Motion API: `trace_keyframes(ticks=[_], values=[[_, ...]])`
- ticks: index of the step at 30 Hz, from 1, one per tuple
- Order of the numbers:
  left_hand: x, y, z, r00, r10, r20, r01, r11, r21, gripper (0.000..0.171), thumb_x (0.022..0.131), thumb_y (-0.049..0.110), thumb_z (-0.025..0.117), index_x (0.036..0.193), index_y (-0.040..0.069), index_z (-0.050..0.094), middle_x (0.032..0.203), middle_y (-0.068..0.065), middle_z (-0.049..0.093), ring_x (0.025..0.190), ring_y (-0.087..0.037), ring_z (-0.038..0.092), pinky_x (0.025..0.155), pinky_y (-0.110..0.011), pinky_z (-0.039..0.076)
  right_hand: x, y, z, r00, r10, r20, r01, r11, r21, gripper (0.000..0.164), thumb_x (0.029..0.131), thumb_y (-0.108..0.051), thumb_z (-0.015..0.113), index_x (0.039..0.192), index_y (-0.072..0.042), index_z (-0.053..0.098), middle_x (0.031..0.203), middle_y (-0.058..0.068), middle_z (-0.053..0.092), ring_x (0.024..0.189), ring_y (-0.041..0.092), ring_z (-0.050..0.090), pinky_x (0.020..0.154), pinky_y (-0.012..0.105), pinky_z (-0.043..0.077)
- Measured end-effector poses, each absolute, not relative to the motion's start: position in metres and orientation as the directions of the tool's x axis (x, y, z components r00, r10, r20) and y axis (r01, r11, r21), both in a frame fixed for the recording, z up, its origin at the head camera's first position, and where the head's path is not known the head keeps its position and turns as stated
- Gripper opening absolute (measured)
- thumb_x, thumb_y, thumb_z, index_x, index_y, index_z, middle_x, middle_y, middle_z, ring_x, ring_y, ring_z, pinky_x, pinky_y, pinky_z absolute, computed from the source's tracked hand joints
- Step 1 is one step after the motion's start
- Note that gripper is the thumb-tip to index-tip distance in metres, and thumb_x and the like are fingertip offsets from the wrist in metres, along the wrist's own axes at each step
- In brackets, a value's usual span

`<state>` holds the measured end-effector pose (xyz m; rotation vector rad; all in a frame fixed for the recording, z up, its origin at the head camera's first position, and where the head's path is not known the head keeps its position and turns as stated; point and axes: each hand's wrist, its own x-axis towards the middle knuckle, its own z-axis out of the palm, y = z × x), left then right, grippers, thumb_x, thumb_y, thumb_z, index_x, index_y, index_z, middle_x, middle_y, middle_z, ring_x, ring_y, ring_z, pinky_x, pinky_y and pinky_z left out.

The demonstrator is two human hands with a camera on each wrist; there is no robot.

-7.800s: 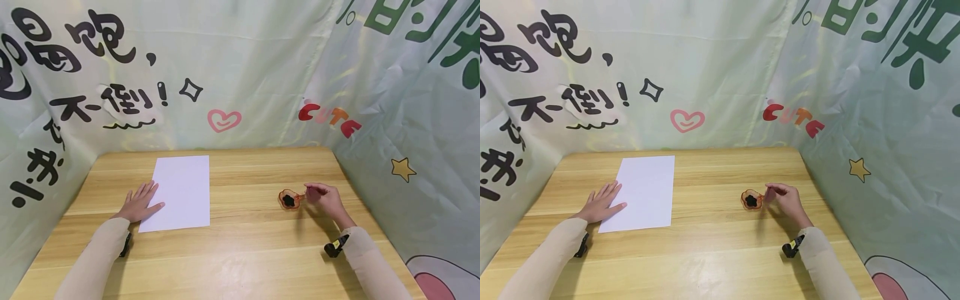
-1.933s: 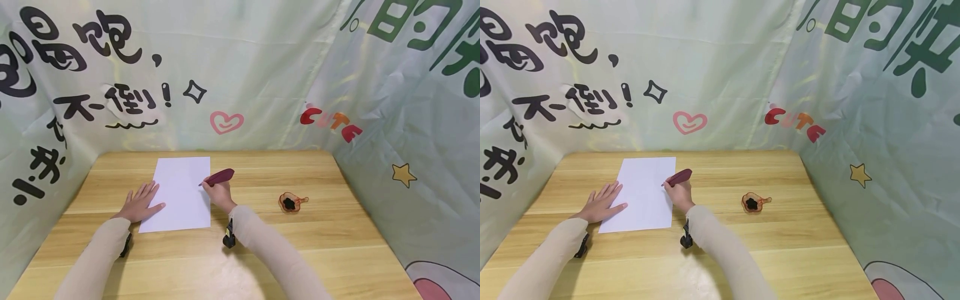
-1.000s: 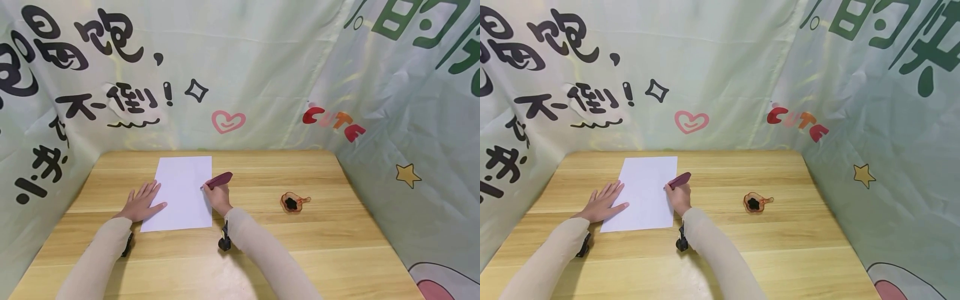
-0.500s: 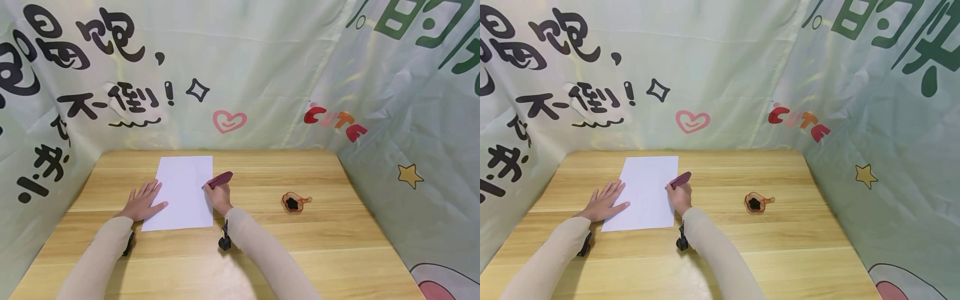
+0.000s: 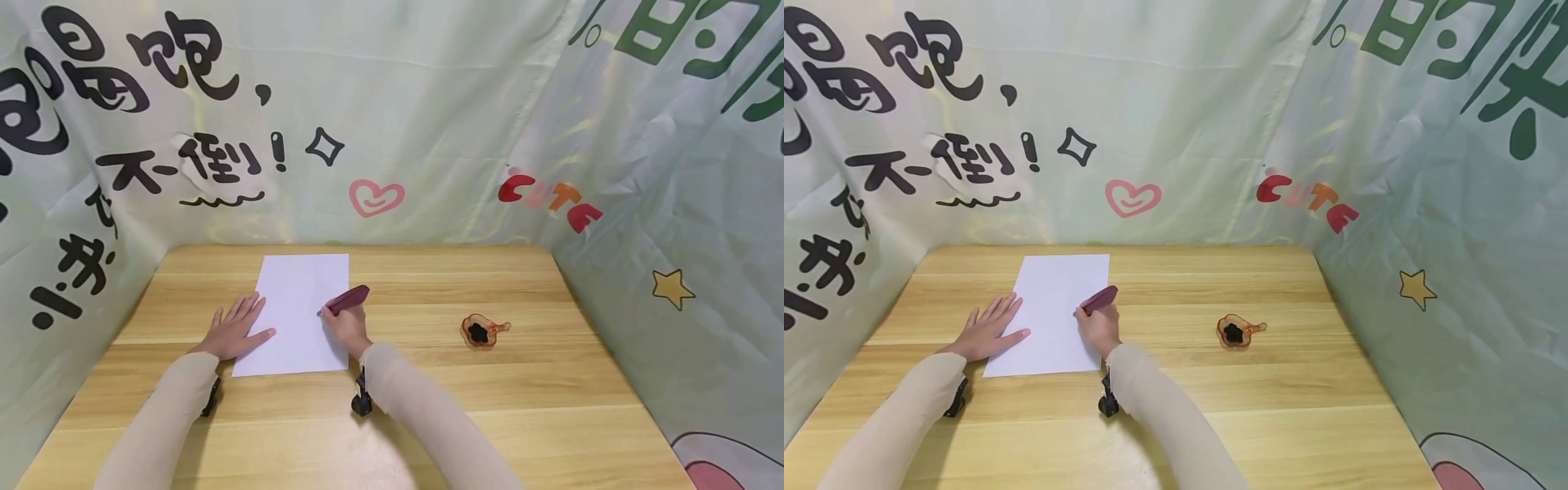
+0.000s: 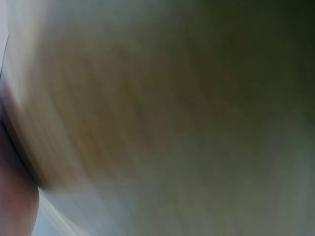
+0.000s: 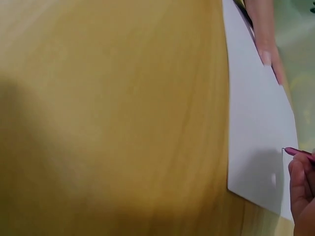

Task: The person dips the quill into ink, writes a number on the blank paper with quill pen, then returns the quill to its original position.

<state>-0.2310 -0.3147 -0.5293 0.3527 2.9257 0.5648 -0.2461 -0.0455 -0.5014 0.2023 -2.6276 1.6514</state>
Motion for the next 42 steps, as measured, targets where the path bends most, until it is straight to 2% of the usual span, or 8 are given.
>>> trace_keyframes(ticks=[5, 9, 20, 28, 31, 38, 42], values=[[-0.232, -0.313, -0.528, -0.963, 0.251, -0.099, 0.197, 0.905, 0.376, 0.089, 0.091, 0.067, 0.040, 0.155, 0.012, 0.012, 0.161, -0.013, 0.001, 0.146, -0.041, -0.004, 0.104, -0.069, -0.013, -0.242, -0.049, -0.505, -0.976, -0.161, 0.149, -0.206, 0.450, -0.869, 0.005, 0.088, -0.011, 0.067, 0.084, -0.009, 0.070, 0.076, -0.002, 0.066, 0.064, 0.001, 0.051, 0.058, 0.016, 0.043], [-0.233, -0.313, -0.529, -0.962, 0.255, -0.093, 0.202, 0.902, 0.381, 0.088, 0.092, 0.064, 0.043, 0.155, 0.011, 0.013, 0.161, -0.015, 0.003, 0.145, -0.042, -0.003, 0.104, -0.070, -0.013, -0.239, -0.050, -0.507, -0.975, -0.175, 0.135, -0.202, 0.453, -0.868, 0.005, 0.087, -0.012, 0.068, 0.084, -0.010, 0.071, 0.075, -0.004, 0.066, 0.063, 0.001, 0.051, 0.059, 0.015, 0.043], [-0.234, -0.315, -0.532, -0.963, 0.248, -0.106, 0.194, 0.911, 0.364, 0.091, 0.090, 0.069, 0.040, 0.155, 0.012, 0.010, 0.161, -0.013, 0.001, 0.145, -0.042, -0.004, 0.104, -0.069, -0.014, -0.227, -0.048, -0.502, -0.958, -0.279, 0.062, -0.184, 0.435, -0.882, 0.004, 0.087, -0.011, 0.070, 0.089, -0.009, 0.072, 0.076, -0.005, 0.066, 0.066, 0.000, 0.051, 0.063, 0.016, 0.044], [-0.235, -0.318, -0.539, -0.964, 0.253, -0.086, 0.207, 0.911, 0.358, 0.090, 0.091, 0.068, 0.040, 0.156, 0.014, 0.008, 0.162, -0.012, 0.000, 0.146, -0.040, -0.003, 0.104, -0.070, -0.013, -0.218, -0.040, -0.498, -0.894, -0.421, 0.153, -0.351, 0.445, -0.824, 0.005, 0.086, -0.007, 0.068, 0.082, -0.007, 0.072, 0.075, -0.001, 0.069, 0.061, -0.002, 0.047, 0.058, 0.013, 0.041], [-0.236, -0.318, -0.538, -0.961, 0.261, -0.087, 0.213, 0.906, 0.366, 0.090, 0.091, 0.067, 0.040, 0.155, 0.014, 0.008, 0.161, -0.013, 0.000, 0.145, -0.042, -0.003, 0.103, -0.070, -0.014, -0.213, -0.035, -0.496, -0.879, -0.448, 0.162, -0.374, 0.436, -0.819, 0.005, 0.085, -0.006, 0.068, 0.082, -0.005, 0.072, 0.073, 0.001, 0.068, 0.060, -0.002, 0.046, 0.057, 0.012, 0.040], [-0.235, -0.318, -0.536, -0.956, 0.271, -0.107, 0.215, 0.903, 0.373, 0.090, 0.092, 0.067, 0.039, 0.156, 0.014, 0.005, 0.162, -0.012, -0.003, 0.145, -0.041, -0.005, 0.103, -0.070, -0.015, -0.208, -0.018, -0.494, -0.867, -0.479, 0.138, -0.366, 0.425, -0.828, 0.005, 0.083, -0.003, 0.068, 0.082, -0.007, 0.071, 0.073, -0.001, 0.067, 0.060, -0.003, 0.048, 0.059, 0.012, 0.043], [-0.232, -0.318, -0.535, -0.957, 0.280, -0.071, 0.231, 0.889, 0.395, 0.088, 0.092, 0.064, 0.042, 0.155, 0.013, 0.008, 0.161, -0.013, 0.000, 0.145, -0.042, -0.004, 0.102, -0.071, -0.013, -0.207, -0.009, -0.492, -0.867, -0.480, 0.133, -0.365, 0.432, -0.825, 0.006, 0.083, -0.002, 0.068, 0.081, -0.008, 0.070, 0.072, -0.002, 0.067, 0.059, -0.002, 0.049, 0.058, 0.013, 0.044]])
